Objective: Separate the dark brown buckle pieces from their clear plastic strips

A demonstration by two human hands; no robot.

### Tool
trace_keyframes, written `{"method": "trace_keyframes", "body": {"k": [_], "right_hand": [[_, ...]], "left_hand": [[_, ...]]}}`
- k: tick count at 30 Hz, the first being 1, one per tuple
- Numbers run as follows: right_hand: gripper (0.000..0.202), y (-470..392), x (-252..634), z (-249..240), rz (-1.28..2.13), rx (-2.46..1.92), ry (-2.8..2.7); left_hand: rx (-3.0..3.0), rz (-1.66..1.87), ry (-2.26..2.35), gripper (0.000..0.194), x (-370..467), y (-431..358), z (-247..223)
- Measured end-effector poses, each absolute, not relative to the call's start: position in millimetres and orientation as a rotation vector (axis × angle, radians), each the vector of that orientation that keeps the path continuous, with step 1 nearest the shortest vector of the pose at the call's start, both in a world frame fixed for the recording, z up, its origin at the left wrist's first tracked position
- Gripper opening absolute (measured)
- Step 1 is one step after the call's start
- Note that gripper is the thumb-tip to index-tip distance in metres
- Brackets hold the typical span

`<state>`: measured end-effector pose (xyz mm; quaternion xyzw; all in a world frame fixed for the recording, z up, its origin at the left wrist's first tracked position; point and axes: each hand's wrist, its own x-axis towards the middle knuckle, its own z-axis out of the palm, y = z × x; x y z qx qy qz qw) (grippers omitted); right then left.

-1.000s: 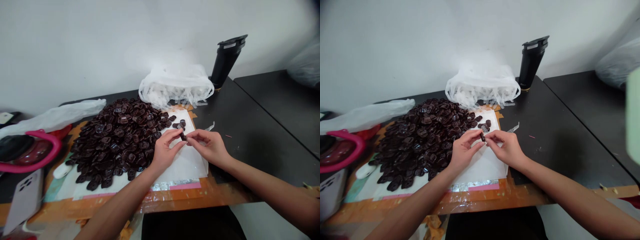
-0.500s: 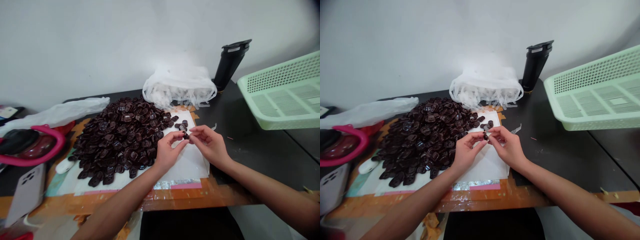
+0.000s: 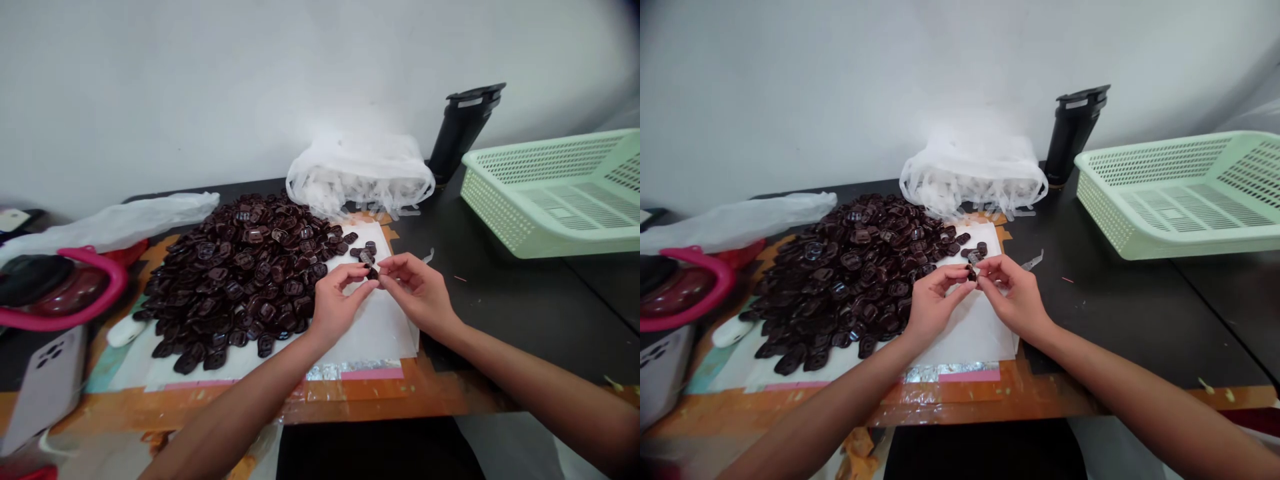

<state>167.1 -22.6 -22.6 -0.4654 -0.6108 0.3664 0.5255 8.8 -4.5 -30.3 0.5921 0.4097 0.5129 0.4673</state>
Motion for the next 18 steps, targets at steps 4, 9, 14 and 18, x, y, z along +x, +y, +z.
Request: {"method": "trace_keyframes", "body": {"k": [4, 9, 14, 18], "right_hand": [[0.015, -22.8, 167.2, -21.7, 0.87, -1.134, -1.444], [0.018, -23.6, 167.3, -19.7, 0.941, -1.092, -1.45], [0.018, -22.6, 167.4, -20.6, 0.95, -1.096, -1.42], [0.017, -21.9, 167.1, -18.8, 0.938, -1.09, -1.42]], "left_hand": [[1.485, 1.241, 1.004, 0.02, 9.3, -6.3, -28.4], [1.495, 1.259, 1.046, 0.022, 8.2, -5.8, -28.3], [1.46, 1.241, 1.006, 0.021, 8.7, -5.2, -30.0], [1.46, 1.245, 1.0, 0.021, 10.3, -6.0, -32.0]]}}
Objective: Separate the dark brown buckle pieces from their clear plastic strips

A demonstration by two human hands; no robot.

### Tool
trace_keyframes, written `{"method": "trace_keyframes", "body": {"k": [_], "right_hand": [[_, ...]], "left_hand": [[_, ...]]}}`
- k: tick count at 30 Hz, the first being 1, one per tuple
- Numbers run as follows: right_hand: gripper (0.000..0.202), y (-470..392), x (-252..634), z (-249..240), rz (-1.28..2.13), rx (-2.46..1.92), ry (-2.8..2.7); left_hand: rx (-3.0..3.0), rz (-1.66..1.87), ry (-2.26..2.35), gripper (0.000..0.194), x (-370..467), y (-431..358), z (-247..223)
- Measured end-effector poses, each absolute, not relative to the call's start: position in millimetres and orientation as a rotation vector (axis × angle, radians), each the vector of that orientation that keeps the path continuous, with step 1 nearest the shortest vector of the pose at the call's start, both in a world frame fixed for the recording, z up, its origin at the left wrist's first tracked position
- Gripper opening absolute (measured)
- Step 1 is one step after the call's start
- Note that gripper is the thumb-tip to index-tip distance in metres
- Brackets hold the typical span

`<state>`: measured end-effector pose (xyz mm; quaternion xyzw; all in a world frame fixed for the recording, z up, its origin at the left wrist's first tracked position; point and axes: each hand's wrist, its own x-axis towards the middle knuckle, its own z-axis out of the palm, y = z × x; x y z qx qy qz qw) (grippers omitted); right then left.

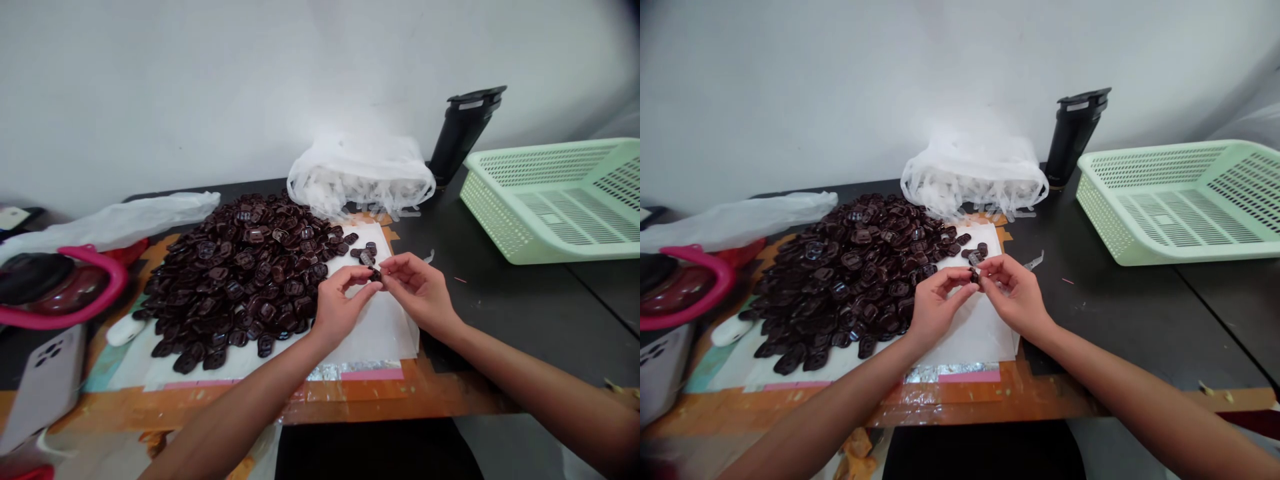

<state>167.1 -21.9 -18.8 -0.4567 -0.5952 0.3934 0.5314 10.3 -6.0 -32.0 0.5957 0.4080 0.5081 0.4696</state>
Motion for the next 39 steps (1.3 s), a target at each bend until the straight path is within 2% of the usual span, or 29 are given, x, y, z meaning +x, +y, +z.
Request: {"method": "trace_keyframes", "body": {"k": [23, 29, 39], "right_hand": [[0.015, -22.4, 165.7, -19.6, 1.114, -1.055, -1.337], [0.017, -20.8, 167.3, -18.3, 1.118, -1.067, -1.357], [0.022, -19.9, 161.8, -24.0, 1.259, -1.038, -1.219]], "left_hand": [[1.526, 1.274, 1.024, 0.019, 8.9, -6.2, -33.4], [1.611, 1.287, 1.142, 0.027, 7.1, -6.1, -33.9], [1.708, 1.314, 1.1, 0.016, 7.3, -4.8, -34.4]]}}
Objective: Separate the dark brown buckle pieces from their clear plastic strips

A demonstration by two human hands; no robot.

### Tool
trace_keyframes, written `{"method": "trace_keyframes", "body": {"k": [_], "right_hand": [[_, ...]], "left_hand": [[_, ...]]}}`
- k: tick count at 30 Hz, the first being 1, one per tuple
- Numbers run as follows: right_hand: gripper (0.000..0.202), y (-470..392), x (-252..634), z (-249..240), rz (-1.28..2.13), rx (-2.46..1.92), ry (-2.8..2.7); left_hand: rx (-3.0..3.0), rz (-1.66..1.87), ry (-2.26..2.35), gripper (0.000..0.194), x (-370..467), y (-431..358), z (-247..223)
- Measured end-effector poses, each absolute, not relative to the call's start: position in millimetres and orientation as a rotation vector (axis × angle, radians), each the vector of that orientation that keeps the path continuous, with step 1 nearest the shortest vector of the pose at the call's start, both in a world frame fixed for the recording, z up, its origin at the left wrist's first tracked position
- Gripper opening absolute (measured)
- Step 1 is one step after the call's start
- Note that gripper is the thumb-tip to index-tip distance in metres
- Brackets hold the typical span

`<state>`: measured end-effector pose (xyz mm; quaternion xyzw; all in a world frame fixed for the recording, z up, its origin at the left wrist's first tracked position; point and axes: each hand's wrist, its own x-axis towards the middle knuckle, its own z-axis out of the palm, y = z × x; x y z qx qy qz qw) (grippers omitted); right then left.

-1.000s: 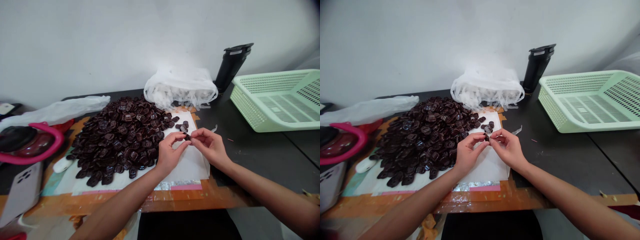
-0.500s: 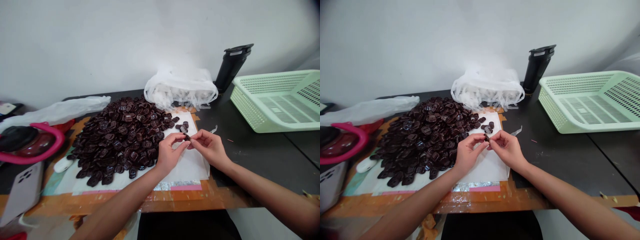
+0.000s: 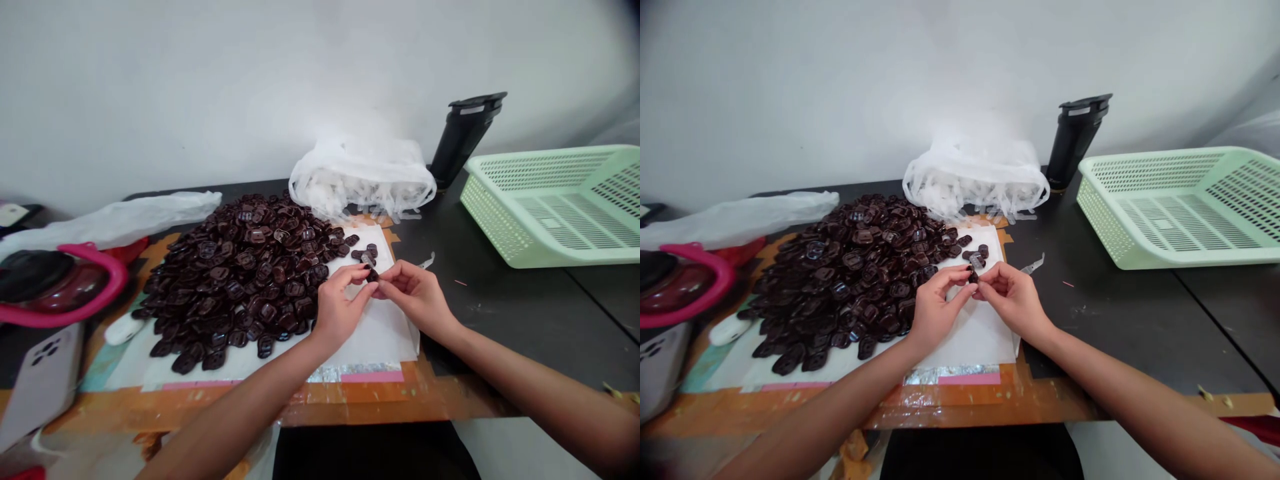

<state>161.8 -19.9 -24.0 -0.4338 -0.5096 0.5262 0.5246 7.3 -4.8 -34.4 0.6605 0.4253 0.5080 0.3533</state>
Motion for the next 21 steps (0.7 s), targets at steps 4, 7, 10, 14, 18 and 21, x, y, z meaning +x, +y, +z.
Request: {"method": "trace_keyframes", "body": {"k": [4, 7, 10, 14, 18, 21], "right_hand": [[0.017, -18.9, 163.2, -22.6, 1.233, -1.032, -1.253], [0.02, -19.0, 164.9, -22.6, 1.184, -1.032, -1.322], [0.033, -20.1, 165.5, -24.1, 1.115, -1.05, -1.412], [0.034, -20.4, 165.1, -27.9, 1.057, -1.069, -1.497], [0.028, -19.7, 164.5, -30.1, 1.063, -1.093, -1.5], [0.023, -20.2, 164.1, -28.7, 1.042, -1.122, -1.499]], "left_hand": [[1.618, 1.28, 1.086, 0.02, 7.2, -3.8, -32.3], [1.528, 1.277, 1.109, 0.022, 8.2, -4.3, -30.6], [1.496, 1.295, 1.116, 0.014, 9.2, -5.1, -31.2], [1.595, 1.325, 1.131, 0.01, 8.7, -5.4, -32.2], [1.819, 1.357, 1.152, 0.007, 7.2, -5.1, -30.6], [1.91, 1.378, 1.144, 0.007, 6.7, -5.3, -29.3]]}}
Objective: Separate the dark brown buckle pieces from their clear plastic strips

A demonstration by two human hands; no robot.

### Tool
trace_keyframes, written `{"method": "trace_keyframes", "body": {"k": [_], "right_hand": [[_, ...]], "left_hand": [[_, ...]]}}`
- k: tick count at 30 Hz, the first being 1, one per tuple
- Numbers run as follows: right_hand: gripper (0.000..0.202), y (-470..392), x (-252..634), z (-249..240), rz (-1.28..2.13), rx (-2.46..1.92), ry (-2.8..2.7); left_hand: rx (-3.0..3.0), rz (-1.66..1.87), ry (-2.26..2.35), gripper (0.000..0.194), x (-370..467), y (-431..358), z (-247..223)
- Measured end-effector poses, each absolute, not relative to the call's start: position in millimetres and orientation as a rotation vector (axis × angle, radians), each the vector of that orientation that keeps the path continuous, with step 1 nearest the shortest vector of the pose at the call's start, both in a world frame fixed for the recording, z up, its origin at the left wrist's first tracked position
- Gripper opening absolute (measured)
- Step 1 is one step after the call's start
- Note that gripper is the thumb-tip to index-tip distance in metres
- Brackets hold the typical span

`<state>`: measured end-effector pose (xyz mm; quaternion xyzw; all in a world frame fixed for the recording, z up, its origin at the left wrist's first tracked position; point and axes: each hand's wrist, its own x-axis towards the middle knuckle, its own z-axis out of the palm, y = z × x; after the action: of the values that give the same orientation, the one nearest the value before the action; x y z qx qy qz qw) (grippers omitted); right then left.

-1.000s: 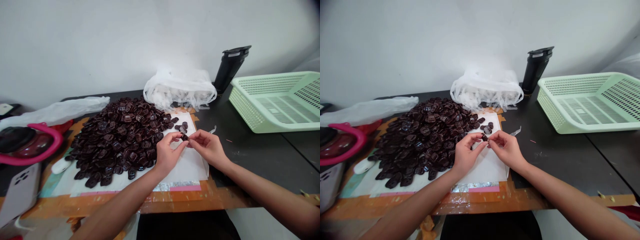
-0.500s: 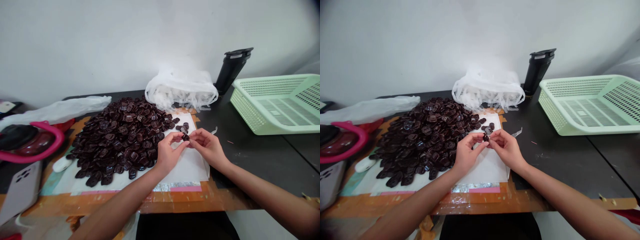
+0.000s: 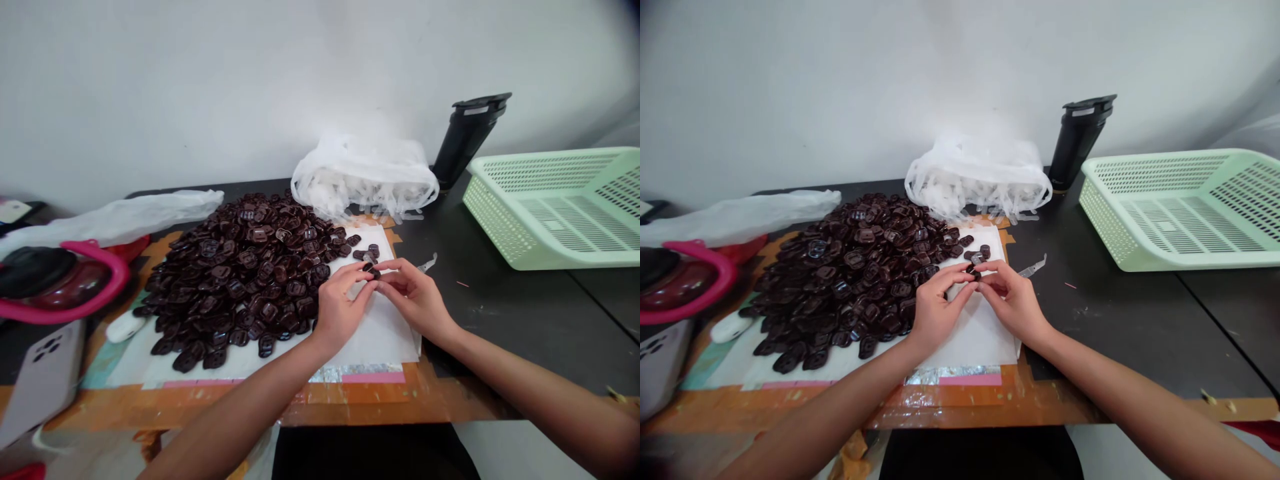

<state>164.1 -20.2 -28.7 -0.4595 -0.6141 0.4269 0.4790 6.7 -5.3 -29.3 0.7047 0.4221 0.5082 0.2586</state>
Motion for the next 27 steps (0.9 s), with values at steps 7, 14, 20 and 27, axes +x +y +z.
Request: {"method": "trace_keyframes", "body": {"k": [7, 14, 20, 27], "right_hand": [[0.021, -20.4, 165.6, -27.9, 1.013, -1.152, -1.517], [0.025, -20.9, 164.2, -28.3, 0.982, -1.19, -1.52], [0.013, -19.7, 164.8, -33.7, 1.011, -1.213, -1.448], [0.028, -19.4, 165.2, -31.5, 0.972, -1.183, -1.501]], "left_hand": [[1.933, 1.358, 1.134, 0.013, 6.6, -6.8, -28.8], [2.033, 1.318, 1.129, 0.014, 4.5, -5.7, -26.1], [2.04, 1.239, 1.114, 0.014, 4.2, -5.1, -26.2], [1.901, 1.274, 1.153, 0.013, 5.7, -5.6, -30.3]]}}
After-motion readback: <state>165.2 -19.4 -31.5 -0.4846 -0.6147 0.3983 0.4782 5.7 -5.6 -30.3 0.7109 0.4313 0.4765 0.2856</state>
